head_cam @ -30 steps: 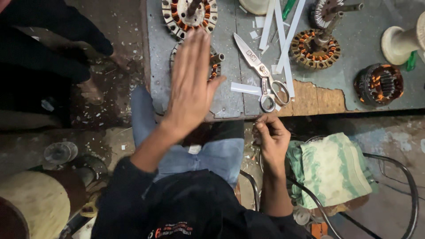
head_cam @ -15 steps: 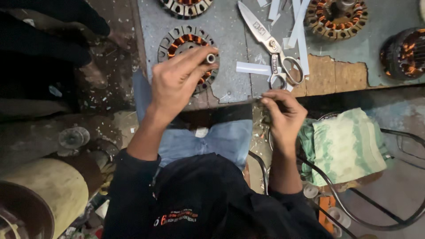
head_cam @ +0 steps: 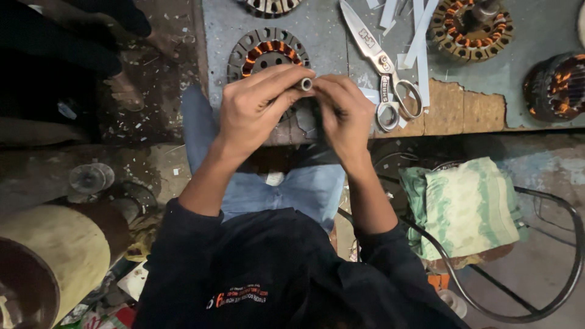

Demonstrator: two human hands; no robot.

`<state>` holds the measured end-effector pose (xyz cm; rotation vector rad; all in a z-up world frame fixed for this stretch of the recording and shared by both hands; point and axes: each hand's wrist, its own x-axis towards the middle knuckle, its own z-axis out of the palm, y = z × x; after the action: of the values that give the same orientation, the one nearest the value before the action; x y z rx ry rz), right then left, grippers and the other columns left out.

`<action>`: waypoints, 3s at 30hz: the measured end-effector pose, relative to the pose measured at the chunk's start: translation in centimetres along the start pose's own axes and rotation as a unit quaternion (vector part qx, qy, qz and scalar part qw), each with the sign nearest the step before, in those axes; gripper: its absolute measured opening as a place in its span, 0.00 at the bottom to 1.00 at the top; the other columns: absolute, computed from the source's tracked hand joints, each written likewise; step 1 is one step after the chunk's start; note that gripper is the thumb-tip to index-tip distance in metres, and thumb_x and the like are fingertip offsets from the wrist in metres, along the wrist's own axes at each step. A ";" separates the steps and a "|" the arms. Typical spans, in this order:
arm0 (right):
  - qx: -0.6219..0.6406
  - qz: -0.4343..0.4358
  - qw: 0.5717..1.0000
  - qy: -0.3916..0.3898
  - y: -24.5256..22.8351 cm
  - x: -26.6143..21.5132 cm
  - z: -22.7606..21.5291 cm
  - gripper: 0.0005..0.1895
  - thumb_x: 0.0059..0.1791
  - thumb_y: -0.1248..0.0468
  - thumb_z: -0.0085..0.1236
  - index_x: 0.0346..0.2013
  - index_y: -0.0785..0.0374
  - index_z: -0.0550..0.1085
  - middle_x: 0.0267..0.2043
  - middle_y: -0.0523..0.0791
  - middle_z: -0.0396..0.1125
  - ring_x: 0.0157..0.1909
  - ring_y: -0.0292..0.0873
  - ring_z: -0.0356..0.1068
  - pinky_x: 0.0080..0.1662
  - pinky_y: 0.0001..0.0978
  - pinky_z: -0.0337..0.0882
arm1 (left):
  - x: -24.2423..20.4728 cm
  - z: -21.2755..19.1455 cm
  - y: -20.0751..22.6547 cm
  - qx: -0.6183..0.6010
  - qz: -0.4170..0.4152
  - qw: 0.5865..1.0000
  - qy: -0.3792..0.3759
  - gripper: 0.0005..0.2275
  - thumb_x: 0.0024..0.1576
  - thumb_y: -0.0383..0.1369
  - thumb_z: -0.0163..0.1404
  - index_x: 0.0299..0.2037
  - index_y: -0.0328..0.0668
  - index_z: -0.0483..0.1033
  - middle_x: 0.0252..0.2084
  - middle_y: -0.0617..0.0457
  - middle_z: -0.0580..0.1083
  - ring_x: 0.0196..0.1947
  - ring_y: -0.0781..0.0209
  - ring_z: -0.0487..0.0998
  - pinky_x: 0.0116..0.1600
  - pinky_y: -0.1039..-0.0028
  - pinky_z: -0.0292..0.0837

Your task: The person cuts small strips of white insulating tape with scissors and places them into the slots of a motor stator. They repeat this process for multiple stators on the workbench.

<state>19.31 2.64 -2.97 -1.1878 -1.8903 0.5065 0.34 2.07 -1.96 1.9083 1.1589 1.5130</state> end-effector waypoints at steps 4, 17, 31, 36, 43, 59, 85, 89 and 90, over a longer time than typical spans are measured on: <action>-0.017 -0.015 1.000 -0.009 0.5 0.2 0.8 0.12 0.50 0.79 0.58 0.47 0.67 0.76 0.49 0.50 0.73 0.49 0.51 0.77 0.50 0.35 0.75 | -0.1 0.1 -0.4 -0.003 0.004 1.000 0.009 0.12 0.59 0.24 0.62 0.52 0.38 0.81 0.50 0.48 0.80 0.48 0.55 0.85 0.52 0.72 0.82; -0.079 -0.026 0.997 0.000 0.8 -0.2 1.2 0.12 0.50 0.77 0.60 0.47 0.66 0.77 0.48 0.50 0.73 0.47 0.52 0.77 0.49 0.37 0.75 | 0.6 -1.7 -0.8 0.141 0.074 0.982 -0.105 0.27 0.55 0.30 0.62 0.66 0.35 0.69 0.59 0.39 0.76 0.66 0.44 0.70 0.72 0.47 0.57; -0.075 -0.028 0.997 0.013 0.5 -0.2 1.6 0.11 0.49 0.76 0.64 0.45 0.64 0.78 0.45 0.49 0.74 0.42 0.49 0.77 0.44 0.35 0.75 | 0.5 -0.8 -1.4 0.226 0.076 0.966 -0.101 0.21 0.60 0.24 0.59 0.64 0.34 0.71 0.49 0.44 0.77 0.62 0.46 0.73 0.73 0.49 0.59; -0.062 -0.028 0.997 0.031 0.5 -0.5 1.8 0.12 0.49 0.75 0.66 0.46 0.63 0.77 0.44 0.47 0.73 0.43 0.49 0.77 0.45 0.36 0.76 | 0.3 -0.5 -1.7 0.223 0.073 0.967 -0.094 0.21 0.60 0.24 0.59 0.64 0.34 0.71 0.49 0.44 0.77 0.62 0.46 0.73 0.73 0.49 0.59; -0.077 -0.036 0.996 -0.012 0.7 -0.6 1.7 0.17 0.47 0.78 0.62 0.48 0.62 0.78 0.49 0.49 0.73 0.50 0.51 0.75 0.51 0.39 0.75 | 0.2 -0.4 -1.8 0.214 0.073 0.970 -0.087 0.21 0.60 0.24 0.59 0.64 0.35 0.71 0.51 0.44 0.77 0.62 0.46 0.73 0.73 0.49 0.59; -0.266 0.070 0.953 -0.129 1.6 -1.5 -10.4 0.34 0.43 0.79 0.54 0.65 0.66 0.68 0.57 0.59 0.66 0.58 0.63 0.66 0.60 0.49 0.67 | -1.8 7.7 0.9 0.343 0.160 0.887 -0.265 0.39 0.55 0.57 0.48 0.66 0.26 0.65 0.69 0.37 0.64 0.73 0.47 0.58 0.74 0.55 0.48; 0.255 0.302 0.913 -0.096 7.0 -27.8 -3.6 0.57 0.39 0.41 0.75 0.72 0.64 0.58 0.45 0.44 0.63 0.43 0.38 0.65 0.44 0.30 0.69 | -5.2 7.5 2.3 -0.398 -0.370 0.832 0.106 0.09 0.64 0.19 0.54 0.52 0.22 0.78 0.45 0.45 0.80 0.42 0.62 0.83 0.49 0.74 0.83; 0.332 0.306 0.886 -0.104 6.0 -24.7 -1.8 0.63 0.38 0.33 0.71 0.74 0.65 0.55 0.43 0.44 0.63 0.42 0.37 0.64 0.45 0.30 0.67 | -6.2 8.1 2.4 -0.444 -0.379 0.805 0.104 0.12 0.62 0.21 0.53 0.55 0.25 0.75 0.47 0.45 0.79 0.45 0.63 0.84 0.52 0.77 0.81; 0.333 0.296 0.889 -0.105 5.9 -23.4 -1.6 0.65 0.37 0.31 0.70 0.75 0.66 0.55 0.43 0.44 0.64 0.42 0.37 0.64 0.45 0.30 0.67 | -6.2 8.3 2.4 -0.445 -0.385 0.801 0.109 0.12 0.62 0.21 0.53 0.55 0.25 0.76 0.45 0.46 0.80 0.43 0.63 0.83 0.51 0.77 0.82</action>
<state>28.70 -15.23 -16.22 -1.2319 -1.2843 1.5315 8.61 -3.03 -6.18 0.5314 0.8679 1.3982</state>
